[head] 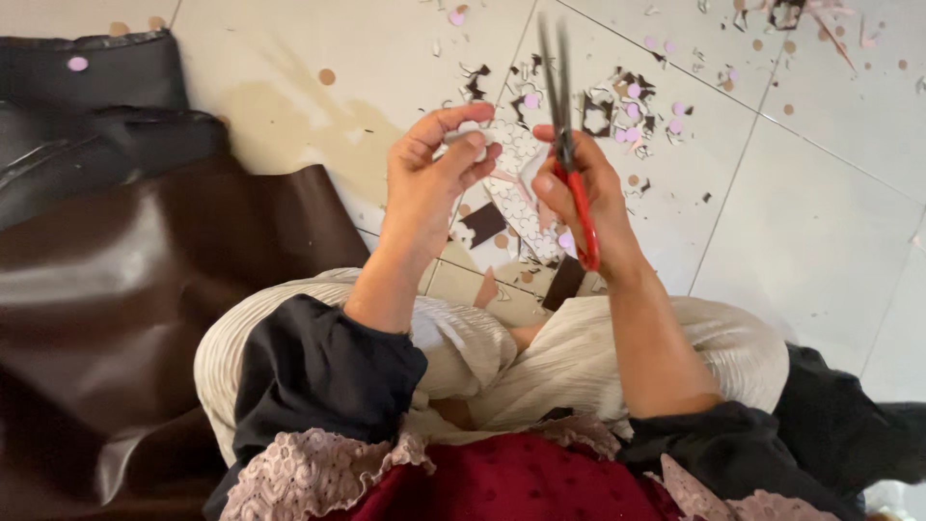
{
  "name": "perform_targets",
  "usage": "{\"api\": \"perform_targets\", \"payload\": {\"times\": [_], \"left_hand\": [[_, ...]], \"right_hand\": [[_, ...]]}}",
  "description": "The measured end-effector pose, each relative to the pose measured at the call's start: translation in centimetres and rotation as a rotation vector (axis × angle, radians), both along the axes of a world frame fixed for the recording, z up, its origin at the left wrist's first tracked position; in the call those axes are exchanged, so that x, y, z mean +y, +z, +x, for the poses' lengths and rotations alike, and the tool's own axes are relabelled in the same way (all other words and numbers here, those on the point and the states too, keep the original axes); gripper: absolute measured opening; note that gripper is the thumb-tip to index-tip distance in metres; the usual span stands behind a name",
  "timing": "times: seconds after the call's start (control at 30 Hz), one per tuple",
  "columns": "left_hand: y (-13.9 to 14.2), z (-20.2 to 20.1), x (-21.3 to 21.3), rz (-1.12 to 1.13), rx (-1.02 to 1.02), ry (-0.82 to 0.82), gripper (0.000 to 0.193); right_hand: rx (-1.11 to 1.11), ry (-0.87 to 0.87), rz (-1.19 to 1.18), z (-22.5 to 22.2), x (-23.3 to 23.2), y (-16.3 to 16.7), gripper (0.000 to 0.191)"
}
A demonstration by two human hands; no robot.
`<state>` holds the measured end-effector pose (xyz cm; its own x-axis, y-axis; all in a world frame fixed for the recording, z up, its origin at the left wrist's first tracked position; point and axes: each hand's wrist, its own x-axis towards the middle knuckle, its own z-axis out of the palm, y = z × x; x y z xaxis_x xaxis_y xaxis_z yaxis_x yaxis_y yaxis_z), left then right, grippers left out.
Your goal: The person sits on the floor and uses red-handled scissors to cut a white paper shape with a cloud-like outline. They trim the edges of the paper, rotate it, and continue cutting until the shape is refined. Cut pieces fall onto the tiled floor.
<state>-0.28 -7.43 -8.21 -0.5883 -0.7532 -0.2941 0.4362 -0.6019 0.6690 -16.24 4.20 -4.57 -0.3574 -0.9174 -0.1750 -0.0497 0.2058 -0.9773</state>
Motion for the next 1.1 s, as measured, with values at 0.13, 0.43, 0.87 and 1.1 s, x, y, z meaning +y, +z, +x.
{"api": "perform_targets", "payload": {"times": [0.13, 0.43, 0.87, 1.1], "left_hand": [[1.3, 1.3, -1.4, -0.164, 0.036, 0.116, 0.039], [2.5, 2.7, -2.9, -0.167, 0.049, 0.236, 0.034], [3.7, 3.7, -3.2, -0.209, -0.036, 0.194, 0.039], [3.6, 3.8, -3.3, -0.233, -0.06, 0.181, 0.039]], "right_hand": [[0.063, 0.124, 0.049, -0.1, 0.1, 0.3, 0.048], [0.295, 0.248, 0.159, -0.1, 0.5, 1.0, 0.051], [0.191, 0.256, 0.137, -0.3, 0.4, 0.7, 0.062], [0.164, 0.258, 0.142, -0.2, 0.5, 0.7, 0.063]]}}
